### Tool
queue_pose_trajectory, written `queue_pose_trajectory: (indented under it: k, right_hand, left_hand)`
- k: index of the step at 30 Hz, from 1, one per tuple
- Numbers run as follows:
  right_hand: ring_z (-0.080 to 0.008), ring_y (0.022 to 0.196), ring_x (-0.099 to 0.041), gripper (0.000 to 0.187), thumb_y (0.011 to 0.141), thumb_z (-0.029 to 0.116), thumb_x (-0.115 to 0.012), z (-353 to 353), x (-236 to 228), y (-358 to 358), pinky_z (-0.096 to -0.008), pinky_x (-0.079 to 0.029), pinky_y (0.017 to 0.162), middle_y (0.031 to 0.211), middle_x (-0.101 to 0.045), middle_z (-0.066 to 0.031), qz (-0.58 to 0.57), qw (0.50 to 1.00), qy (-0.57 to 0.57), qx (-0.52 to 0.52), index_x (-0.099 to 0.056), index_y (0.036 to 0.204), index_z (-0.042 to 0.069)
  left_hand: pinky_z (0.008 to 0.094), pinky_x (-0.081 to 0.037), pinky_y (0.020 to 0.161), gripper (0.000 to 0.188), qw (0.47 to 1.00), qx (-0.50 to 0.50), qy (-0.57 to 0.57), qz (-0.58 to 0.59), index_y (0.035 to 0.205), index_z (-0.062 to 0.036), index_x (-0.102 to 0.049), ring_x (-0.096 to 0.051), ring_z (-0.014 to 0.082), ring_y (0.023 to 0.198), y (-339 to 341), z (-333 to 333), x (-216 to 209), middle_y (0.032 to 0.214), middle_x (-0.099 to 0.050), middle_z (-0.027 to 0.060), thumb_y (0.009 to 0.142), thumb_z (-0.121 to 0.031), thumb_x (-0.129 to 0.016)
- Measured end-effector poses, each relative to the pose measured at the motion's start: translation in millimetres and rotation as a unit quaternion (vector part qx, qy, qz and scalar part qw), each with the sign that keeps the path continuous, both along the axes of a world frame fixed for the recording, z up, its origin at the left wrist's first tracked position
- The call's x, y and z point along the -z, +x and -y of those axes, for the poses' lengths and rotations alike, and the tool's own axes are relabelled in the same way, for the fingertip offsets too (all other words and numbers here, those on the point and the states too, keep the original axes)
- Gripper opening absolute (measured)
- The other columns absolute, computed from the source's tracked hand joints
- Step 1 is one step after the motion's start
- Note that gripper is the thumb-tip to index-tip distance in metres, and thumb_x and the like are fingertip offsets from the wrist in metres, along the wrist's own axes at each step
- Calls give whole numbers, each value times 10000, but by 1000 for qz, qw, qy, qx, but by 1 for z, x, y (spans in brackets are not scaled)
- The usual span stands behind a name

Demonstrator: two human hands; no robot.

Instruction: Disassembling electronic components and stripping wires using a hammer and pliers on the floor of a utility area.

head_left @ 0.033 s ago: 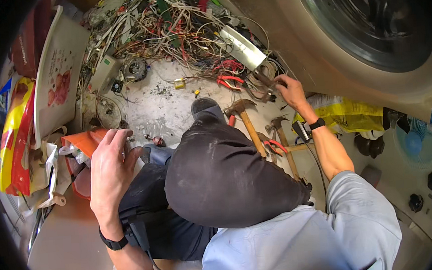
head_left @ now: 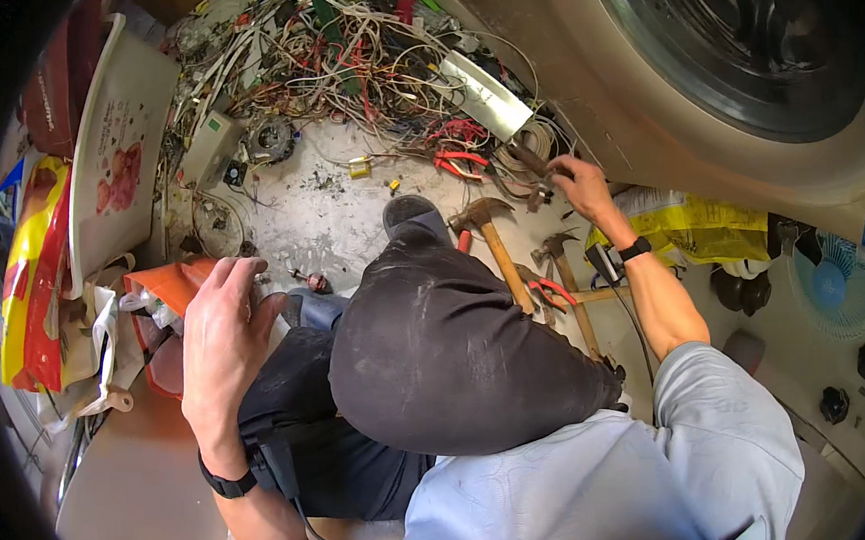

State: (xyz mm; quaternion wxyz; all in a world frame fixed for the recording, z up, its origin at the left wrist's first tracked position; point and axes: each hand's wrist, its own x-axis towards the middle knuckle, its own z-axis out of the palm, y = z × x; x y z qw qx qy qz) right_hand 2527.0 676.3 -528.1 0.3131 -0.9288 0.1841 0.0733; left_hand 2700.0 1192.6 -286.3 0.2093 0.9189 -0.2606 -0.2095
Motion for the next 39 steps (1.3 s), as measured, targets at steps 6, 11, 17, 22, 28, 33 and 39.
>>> queue_pose_trajectory:
  k: [6,11,17,22,28,33,39]
  right_hand:
    - [-417,1045,-676,289,848,72,-721,-1,60,-17,-463,-539,896,1093,-724,-212,-163,978,7,-134,-729,1134,34]
    - [-409,948,-646,287,829,24,-689,-85,87,51,-478,-531,810,987,-651,-179,37,988,35,-145,-705,1115,42]
    - [-390,998,-652,222,888,65,-571,-234,150,142,-474,-566,817,1079,-634,-185,113,952,48,-281,-634,1100,41]
    - [-371,1004,-658,247,843,100,-618,-293,145,179,-498,-564,825,1127,-608,-184,131,939,-132,-290,-618,1077,18]
    - [-427,891,-681,140,860,75,-594,-293,125,226,-528,-569,769,1033,-627,-218,14,961,-24,-275,-656,971,17]
    - [-291,823,-721,219,961,220,-670,-243,79,252,-419,-571,748,915,-741,-149,63,953,155,-253,-728,1082,47]
    - [-98,751,-703,192,1028,171,-642,-205,-70,270,-279,-552,661,889,-756,-57,76,952,262,-138,-729,1122,28]
  left_hand:
    - [490,-518,807,366,999,-8,8,-34,1114,8,-640,-635,432,945,5,-2,11,1036,-649,201,805,-111,-797]
    - [493,-516,801,353,997,-21,55,-40,1098,6,-630,-628,434,944,12,-5,11,1004,-634,197,812,-105,-804]
    - [481,-526,810,354,998,-14,31,-49,1143,-11,-654,-634,432,947,20,7,26,1030,-645,189,831,-96,-797]
    - [457,-526,780,338,995,-52,52,-73,1135,-9,-652,-639,423,889,16,5,17,1005,-639,180,834,-75,-792]
    - [461,-529,792,357,994,-60,66,-61,1134,-9,-649,-639,419,913,15,-6,18,999,-638,176,817,-72,-800]
    - [494,-518,803,363,999,-27,24,-26,1115,-12,-635,-626,431,947,24,3,11,992,-634,188,810,-112,-807]
    - [467,-526,811,336,1000,6,-3,29,1141,-26,-652,-638,400,934,23,9,-12,1013,-657,182,855,-138,-787]
